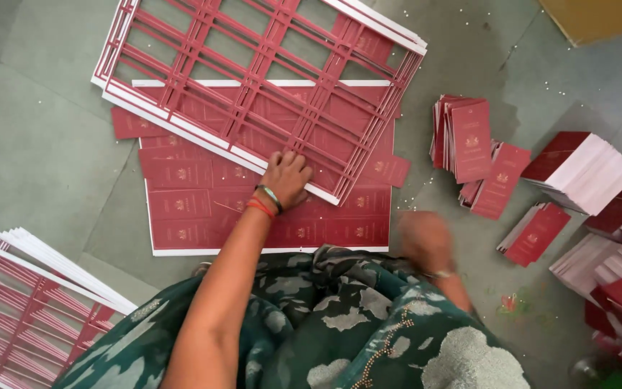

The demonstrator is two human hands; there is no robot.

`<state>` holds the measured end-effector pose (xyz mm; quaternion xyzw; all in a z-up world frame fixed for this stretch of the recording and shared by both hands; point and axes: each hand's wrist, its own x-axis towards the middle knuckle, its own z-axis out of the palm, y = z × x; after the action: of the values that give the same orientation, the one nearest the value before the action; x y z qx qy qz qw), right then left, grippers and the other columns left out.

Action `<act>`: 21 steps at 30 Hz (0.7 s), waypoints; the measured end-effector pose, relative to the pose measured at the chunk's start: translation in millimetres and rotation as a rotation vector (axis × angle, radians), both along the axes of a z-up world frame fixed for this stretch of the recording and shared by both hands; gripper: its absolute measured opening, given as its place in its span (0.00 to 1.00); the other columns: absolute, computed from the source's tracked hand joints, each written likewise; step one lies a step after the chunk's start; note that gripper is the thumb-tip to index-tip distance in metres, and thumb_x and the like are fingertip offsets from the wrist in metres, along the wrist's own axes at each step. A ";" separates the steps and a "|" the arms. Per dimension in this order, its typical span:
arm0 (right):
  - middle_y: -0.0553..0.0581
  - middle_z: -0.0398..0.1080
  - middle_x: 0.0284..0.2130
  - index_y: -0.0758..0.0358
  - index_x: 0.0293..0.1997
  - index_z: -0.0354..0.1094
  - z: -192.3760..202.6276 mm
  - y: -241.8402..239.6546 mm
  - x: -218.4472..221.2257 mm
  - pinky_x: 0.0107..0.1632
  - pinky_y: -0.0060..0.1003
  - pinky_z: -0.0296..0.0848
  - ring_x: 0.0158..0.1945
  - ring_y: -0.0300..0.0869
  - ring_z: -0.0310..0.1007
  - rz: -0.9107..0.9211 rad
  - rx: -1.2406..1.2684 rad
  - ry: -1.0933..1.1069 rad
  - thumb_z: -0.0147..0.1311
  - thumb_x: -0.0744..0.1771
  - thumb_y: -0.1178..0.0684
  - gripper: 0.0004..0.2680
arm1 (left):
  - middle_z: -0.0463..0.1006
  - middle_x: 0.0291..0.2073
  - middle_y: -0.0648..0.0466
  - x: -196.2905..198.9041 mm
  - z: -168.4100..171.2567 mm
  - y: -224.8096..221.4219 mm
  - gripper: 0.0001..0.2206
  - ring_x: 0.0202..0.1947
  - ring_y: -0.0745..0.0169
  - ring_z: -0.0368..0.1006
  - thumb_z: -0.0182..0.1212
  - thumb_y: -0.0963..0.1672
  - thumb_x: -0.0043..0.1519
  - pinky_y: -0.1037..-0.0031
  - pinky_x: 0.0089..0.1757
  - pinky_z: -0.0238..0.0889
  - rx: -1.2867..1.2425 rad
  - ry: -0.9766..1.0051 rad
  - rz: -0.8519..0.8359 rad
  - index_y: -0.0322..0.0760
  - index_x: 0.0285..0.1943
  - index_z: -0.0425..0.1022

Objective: The person sits on the floor and separates die-cut red printed cards from large printed sheets, pressing each card out of its cut frame by hand. The removed cards are stacked in piles beside the sheets, and finished frames are set aside.

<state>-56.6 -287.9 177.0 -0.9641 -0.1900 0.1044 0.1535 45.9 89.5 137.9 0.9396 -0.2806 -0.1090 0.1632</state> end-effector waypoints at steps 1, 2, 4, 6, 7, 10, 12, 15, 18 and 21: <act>0.62 0.72 0.33 0.60 0.36 0.73 9.0 29.6 10.7 0.42 0.53 0.70 0.40 0.59 0.71 0.006 0.002 -0.003 0.60 0.59 0.57 0.07 | 0.72 0.44 0.52 1.3 4.4 -0.6 0.18 0.54 0.50 0.65 0.73 0.50 0.46 0.55 0.53 0.55 0.002 -0.003 0.006 0.46 0.42 0.77; 0.60 0.69 0.28 0.61 0.37 0.73 18.4 59.3 21.4 0.36 0.50 0.68 0.33 0.56 0.70 0.099 0.165 -0.043 0.60 0.61 0.56 0.06 | 0.72 0.44 0.51 2.8 9.2 -1.2 0.17 0.53 0.49 0.66 0.73 0.51 0.46 0.54 0.52 0.55 -0.004 -0.060 -0.020 0.44 0.40 0.76; 0.57 0.66 0.23 0.62 0.38 0.74 3.1 93.8 28.8 0.29 0.48 0.66 0.27 0.52 0.68 0.202 0.339 -0.093 0.60 0.62 0.56 0.05 | 0.73 0.43 0.50 13.0 22.3 2.9 0.17 0.53 0.49 0.66 0.72 0.51 0.47 0.54 0.52 0.55 0.002 -0.128 -0.039 0.43 0.39 0.75; 0.55 0.68 0.25 0.60 0.39 0.73 -41.4 98.2 9.4 0.33 0.47 0.68 0.29 0.50 0.70 0.384 0.370 -0.128 0.61 0.65 0.55 0.04 | 0.74 0.41 0.52 18.3 38.2 5.2 0.17 0.53 0.51 0.68 0.70 0.50 0.48 0.53 0.53 0.54 -0.160 -0.160 -0.022 0.41 0.41 0.73; 0.55 0.68 0.25 0.60 0.39 0.73 -12.1 116.8 23.8 0.33 0.47 0.68 0.29 0.50 0.70 0.380 0.371 -0.128 0.61 0.65 0.55 0.04 | 0.74 0.41 0.52 22.2 44.1 5.7 0.17 0.53 0.51 0.68 0.70 0.50 0.48 0.53 0.53 0.54 -0.160 -0.159 -0.026 0.41 0.41 0.73; 0.60 0.76 0.40 0.64 0.49 0.75 44.0 158.2 59.1 0.42 0.45 0.73 0.41 0.51 0.77 0.323 0.343 -0.316 0.59 0.61 0.51 0.15 | 0.75 0.39 0.56 32.7 56.2 7.3 0.15 0.53 0.56 0.70 0.67 0.47 0.51 0.53 0.57 0.53 -0.310 -0.133 0.004 0.41 0.44 0.72; 0.61 0.76 0.40 0.63 0.48 0.73 40.3 166.4 71.5 0.41 0.45 0.73 0.39 0.53 0.77 0.186 0.388 -0.314 0.65 0.61 0.46 0.16 | 0.75 0.35 0.56 37.2 59.4 7.6 0.14 0.50 0.55 0.71 0.66 0.46 0.52 0.51 0.59 0.52 -0.311 -0.119 0.019 0.41 0.44 0.72; 0.57 0.76 0.30 0.56 0.40 0.74 -16.0 146.1 56.6 0.36 0.41 0.76 0.30 0.49 0.78 -0.140 0.353 0.008 0.74 0.59 0.34 0.20 | 0.74 0.33 0.55 34.7 62.4 3.9 0.15 0.47 0.53 0.70 0.67 0.46 0.50 0.50 0.58 0.52 -0.306 -0.117 0.028 0.41 0.43 0.72; 0.58 0.76 0.20 0.65 0.27 0.77 17.4 132.3 79.2 0.33 0.39 0.76 0.22 0.44 0.75 -0.544 0.217 0.406 0.75 0.59 0.37 0.18 | 0.74 0.32 0.55 41.7 65.9 5.5 0.14 0.45 0.53 0.70 0.67 0.46 0.49 0.51 0.57 0.54 -0.331 -0.138 0.035 0.43 0.41 0.72; 0.55 0.73 0.26 0.67 0.46 0.68 30.1 124.1 91.5 0.27 0.33 0.74 0.25 0.38 0.74 -0.619 0.560 0.090 0.73 0.56 0.49 0.21 | 0.74 0.31 0.56 38.2 71.0 6.0 0.13 0.45 0.54 0.70 0.70 0.46 0.50 0.52 0.56 0.55 -0.325 -0.136 0.031 0.43 0.40 0.72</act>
<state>34.8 -163.8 207.1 -0.8912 0.0947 0.0397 0.4418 84.1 95.4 208.9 0.9102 -0.2903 0.0042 0.2952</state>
